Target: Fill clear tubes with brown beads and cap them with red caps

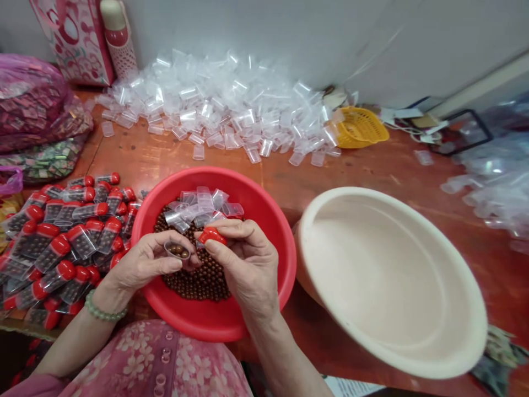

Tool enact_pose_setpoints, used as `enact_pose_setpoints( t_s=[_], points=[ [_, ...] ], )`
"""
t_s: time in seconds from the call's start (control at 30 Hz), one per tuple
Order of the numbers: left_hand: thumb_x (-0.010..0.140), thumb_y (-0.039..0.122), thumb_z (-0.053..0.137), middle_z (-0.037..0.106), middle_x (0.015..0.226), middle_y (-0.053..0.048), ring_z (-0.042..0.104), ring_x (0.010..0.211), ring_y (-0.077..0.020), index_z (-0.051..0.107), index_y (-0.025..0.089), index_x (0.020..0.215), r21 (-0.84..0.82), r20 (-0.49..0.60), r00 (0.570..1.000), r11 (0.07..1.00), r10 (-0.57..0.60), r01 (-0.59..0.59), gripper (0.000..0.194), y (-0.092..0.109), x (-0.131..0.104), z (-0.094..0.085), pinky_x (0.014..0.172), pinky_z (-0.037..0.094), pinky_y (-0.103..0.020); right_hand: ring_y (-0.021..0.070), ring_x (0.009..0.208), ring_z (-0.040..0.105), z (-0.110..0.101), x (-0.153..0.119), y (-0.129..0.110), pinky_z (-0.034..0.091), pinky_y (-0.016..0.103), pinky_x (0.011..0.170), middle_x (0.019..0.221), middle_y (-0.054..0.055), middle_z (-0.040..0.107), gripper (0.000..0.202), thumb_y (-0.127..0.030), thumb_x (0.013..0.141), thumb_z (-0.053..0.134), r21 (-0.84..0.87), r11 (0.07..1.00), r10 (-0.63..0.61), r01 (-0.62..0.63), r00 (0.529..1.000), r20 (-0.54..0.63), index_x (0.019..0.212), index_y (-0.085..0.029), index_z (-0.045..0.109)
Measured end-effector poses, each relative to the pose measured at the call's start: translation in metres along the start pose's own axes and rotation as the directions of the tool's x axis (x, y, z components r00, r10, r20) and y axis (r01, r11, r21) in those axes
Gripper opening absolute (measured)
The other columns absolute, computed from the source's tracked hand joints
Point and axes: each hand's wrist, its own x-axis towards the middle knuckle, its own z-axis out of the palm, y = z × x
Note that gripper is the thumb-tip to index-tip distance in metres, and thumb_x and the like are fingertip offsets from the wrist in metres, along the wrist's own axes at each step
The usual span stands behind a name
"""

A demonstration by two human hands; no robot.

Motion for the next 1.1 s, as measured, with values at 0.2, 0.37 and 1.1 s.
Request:
enact_pose_setpoints(
  t_s=[0.2,0.37,1.1],
  points=[
    [0.078,0.033,0.075,0.066,0.093,-0.005,0.060,0.088,-0.0139,0.064,0.015,0.093,0.031,-0.032,0.991,0.991,0.127,-0.126,0.026,0.003,-0.002,0.003,0.084,0.045,-0.027,0.0147,0.081,0.069,0.009,0.003,0.004,0.060,0.032,0.078,0.088,-0.001,0.071,0.016,-0.023,0.070,0.082,-0.046,0.997,-0.068,0.063,0.993,-0.094,0.077,-0.026,0.068],
    [0.077,0.037,0.075,0.063,0.088,-0.003,0.058,0.080,-0.0128,0.061,0.015,0.092,0.109,-0.063,0.992,0.989,0.109,-0.102,0.030,0.007,-0.001,0.002,0.077,0.045,-0.027,0.0145,0.081,0.069,0.011,0.003,0.005,0.061,0.030,0.077,0.087,-0.001,0.072,0.016,-0.024,0.070,0.083,-0.046,0.996,-0.078,0.074,0.993,-0.094,0.077,-0.027,0.069],
    [0.082,0.017,0.064,0.066,0.094,-0.003,0.061,0.091,-0.0158,0.065,0.015,0.095,0.320,-0.105,0.969,0.930,0.223,-0.180,0.013,0.007,0.001,0.001,0.091,0.046,-0.031,0.0161,0.090,0.069,0.012,0.001,0.008,0.060,0.033,0.083,0.095,0.001,0.072,0.017,-0.018,0.077,0.075,-0.232,0.956,-0.184,0.179,0.983,-0.001,0.090,-0.027,0.069]
  ],
)
